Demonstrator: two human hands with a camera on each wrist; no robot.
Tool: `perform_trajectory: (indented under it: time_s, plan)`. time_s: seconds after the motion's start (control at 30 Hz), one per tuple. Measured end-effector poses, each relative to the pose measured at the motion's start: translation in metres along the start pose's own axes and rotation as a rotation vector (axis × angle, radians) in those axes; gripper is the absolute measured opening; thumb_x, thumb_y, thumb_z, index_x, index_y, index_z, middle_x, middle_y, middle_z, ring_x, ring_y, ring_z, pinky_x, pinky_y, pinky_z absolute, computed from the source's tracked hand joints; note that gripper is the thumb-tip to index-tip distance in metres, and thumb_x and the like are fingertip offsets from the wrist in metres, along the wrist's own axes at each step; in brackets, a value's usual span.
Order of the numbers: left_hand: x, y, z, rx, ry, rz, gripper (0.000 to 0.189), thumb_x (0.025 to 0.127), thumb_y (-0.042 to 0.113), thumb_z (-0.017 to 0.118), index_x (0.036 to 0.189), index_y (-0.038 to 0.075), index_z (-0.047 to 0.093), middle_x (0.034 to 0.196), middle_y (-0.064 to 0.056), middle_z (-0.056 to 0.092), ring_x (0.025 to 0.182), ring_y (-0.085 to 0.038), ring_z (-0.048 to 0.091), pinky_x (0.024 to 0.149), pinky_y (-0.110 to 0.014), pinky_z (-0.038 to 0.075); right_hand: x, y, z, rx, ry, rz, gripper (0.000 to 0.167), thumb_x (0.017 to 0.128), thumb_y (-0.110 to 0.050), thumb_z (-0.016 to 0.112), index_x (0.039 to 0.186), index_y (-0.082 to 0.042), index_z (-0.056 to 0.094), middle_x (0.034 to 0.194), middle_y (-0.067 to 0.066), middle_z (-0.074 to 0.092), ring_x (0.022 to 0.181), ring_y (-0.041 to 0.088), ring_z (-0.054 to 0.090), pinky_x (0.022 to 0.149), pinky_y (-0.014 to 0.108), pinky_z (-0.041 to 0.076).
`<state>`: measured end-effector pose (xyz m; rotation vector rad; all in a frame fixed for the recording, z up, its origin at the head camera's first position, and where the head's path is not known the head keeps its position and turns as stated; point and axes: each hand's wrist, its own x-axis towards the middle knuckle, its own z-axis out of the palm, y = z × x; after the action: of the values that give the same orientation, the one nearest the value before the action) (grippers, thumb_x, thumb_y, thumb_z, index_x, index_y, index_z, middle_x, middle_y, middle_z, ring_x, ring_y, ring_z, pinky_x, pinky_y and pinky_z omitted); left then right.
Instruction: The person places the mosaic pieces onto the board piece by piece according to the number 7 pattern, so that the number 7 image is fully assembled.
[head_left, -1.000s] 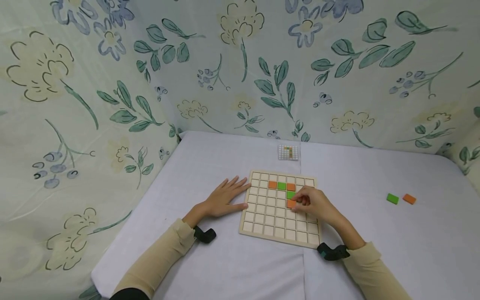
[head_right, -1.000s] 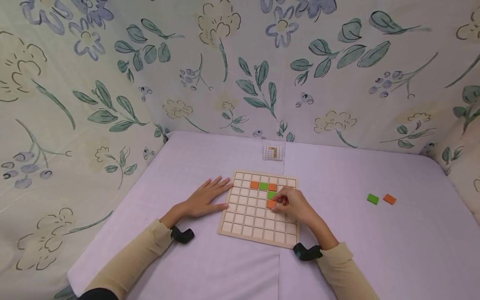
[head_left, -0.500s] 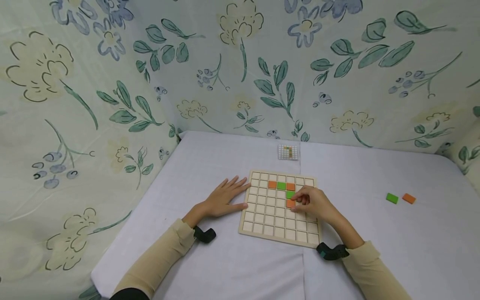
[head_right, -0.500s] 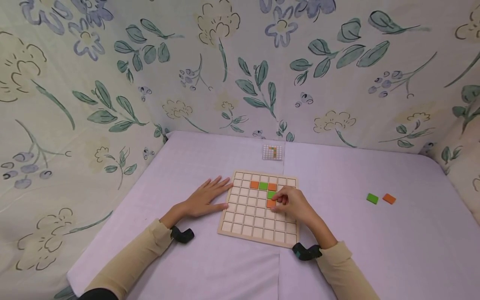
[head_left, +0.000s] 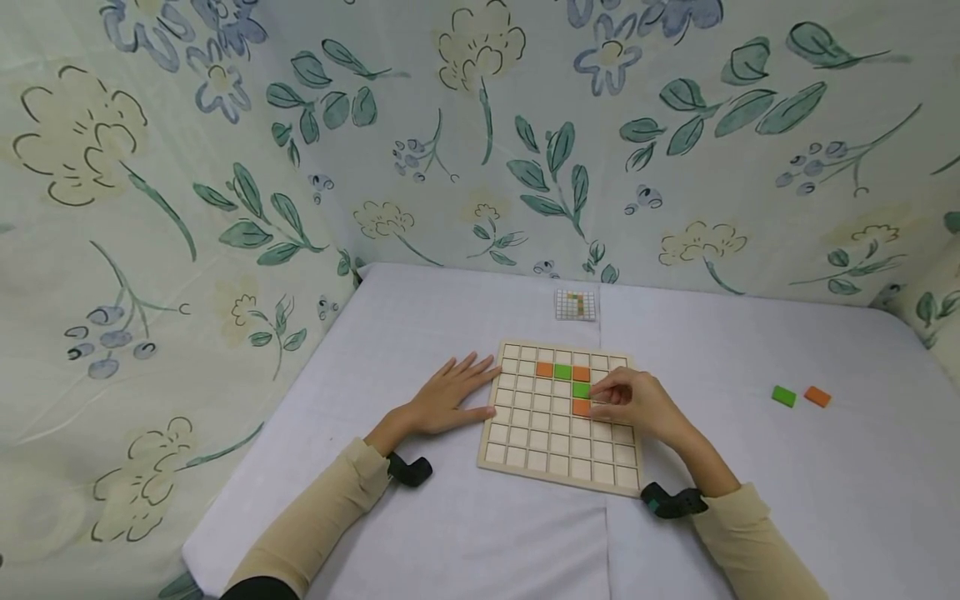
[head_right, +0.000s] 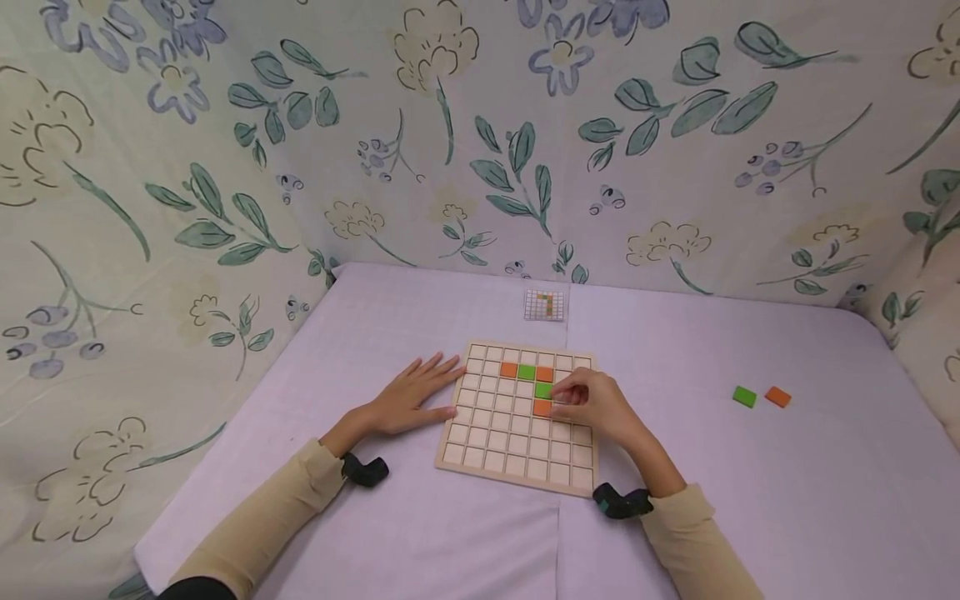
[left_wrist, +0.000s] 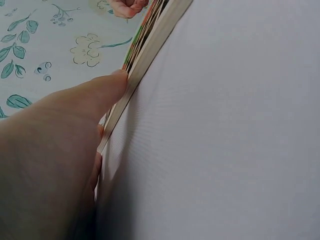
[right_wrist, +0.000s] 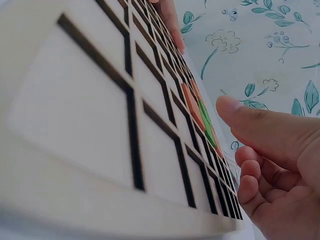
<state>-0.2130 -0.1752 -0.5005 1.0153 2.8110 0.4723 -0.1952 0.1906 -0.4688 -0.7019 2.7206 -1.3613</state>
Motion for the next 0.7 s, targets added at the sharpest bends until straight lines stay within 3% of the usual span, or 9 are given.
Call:
perform_trajectory:
  time_s: [0.43, 0.63, 0.7]
  plan:
    - [0.000, 0.001, 0.000, -0.002, 0.007, 0.008, 0.076, 0.099, 0.063, 0.041, 0.161, 0.026, 0.019, 0.166, 0.002, 0.011, 0.153, -0.024, 0.002, 0.120, -0.050, 0.002, -0.019, 0.011, -0.043, -0.075, 0.197, 0.116, 0.031, 0.085, -0.016, 0.082, 0.108, 0.003, 0.073, 0.086, 0.008, 0.058, 0.078, 0.020, 0.049, 0.060, 0.020, 0.043]
    - [0.000, 0.000, 0.001, 0.004, 0.002, -0.003, 0.077, 0.098, 0.066, 0.039, 0.161, 0.028, 0.018, 0.166, 0.004, 0.010, 0.153, -0.023, 0.001, 0.120, -0.049, 0.001, -0.034, 0.025, -0.063, -0.122, 0.305, 0.200, 0.039, 0.086, -0.026, 0.081, 0.113, 0.001, 0.071, 0.091, 0.007, 0.059, 0.079, 0.018, 0.050, 0.057, 0.032, 0.047]
    - [0.000, 0.001, 0.000, 0.001, 0.000, -0.002, 0.077, 0.098, 0.066, 0.039, 0.161, 0.028, 0.018, 0.166, 0.004, 0.010, 0.153, -0.023, 0.001, 0.120, -0.049, 0.000, -0.039, 0.029, -0.070, -0.136, 0.329, 0.241, 0.044, 0.086, -0.030, 0.081, 0.116, 0.000, 0.070, 0.094, 0.008, 0.058, 0.080, 0.018, 0.049, 0.057, 0.031, 0.048]
